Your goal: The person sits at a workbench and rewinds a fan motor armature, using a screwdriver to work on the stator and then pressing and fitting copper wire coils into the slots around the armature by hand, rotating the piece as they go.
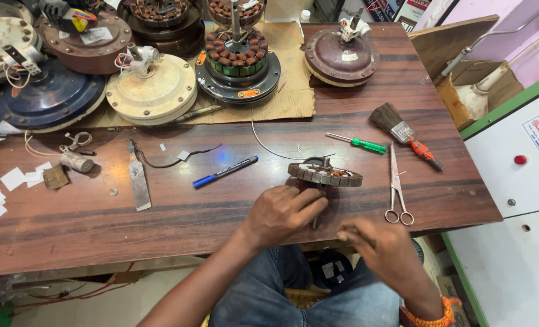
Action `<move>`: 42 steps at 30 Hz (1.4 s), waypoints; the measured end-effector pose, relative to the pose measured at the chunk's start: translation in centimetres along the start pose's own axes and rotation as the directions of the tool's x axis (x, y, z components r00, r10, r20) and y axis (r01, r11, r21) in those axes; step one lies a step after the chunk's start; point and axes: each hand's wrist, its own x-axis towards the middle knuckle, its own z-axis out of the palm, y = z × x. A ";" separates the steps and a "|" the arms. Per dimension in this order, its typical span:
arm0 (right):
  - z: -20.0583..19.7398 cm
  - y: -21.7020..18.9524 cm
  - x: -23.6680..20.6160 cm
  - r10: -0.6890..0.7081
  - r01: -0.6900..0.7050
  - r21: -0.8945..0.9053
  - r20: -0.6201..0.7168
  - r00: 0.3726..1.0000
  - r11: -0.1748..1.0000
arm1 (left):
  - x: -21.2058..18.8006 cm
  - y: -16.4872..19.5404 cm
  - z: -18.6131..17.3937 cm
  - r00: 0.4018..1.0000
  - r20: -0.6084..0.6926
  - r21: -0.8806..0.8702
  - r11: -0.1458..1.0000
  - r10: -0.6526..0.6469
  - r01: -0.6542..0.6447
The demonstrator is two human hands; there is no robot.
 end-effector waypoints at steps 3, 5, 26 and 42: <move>-1.4 -1.1 2.4 -0.027 0.013 -0.132 -0.105 0.994 0.991 | 0.1 2.0 0.5 0.946 -0.132 -0.280 0.927 -0.295 0.250; -1.9 -1.7 4.5 -0.077 0.056 -0.133 -0.154 0.985 0.990 | 0.4 3.0 0.3 0.844 -0.128 -0.504 0.767 -0.520 0.397; -1.4 4.0 11.2 0.250 -0.248 0.035 -0.045 0.967 0.968 | 3.3 5.7 4.2 0.200 0.355 -0.882 -0.256 -0.913 0.396; -5.4 2.9 7.0 0.372 -0.373 0.363 0.075 0.925 0.854 | 4.0 -2.4 -1.4 0.982 -0.112 -0.343 0.933 -0.151 0.104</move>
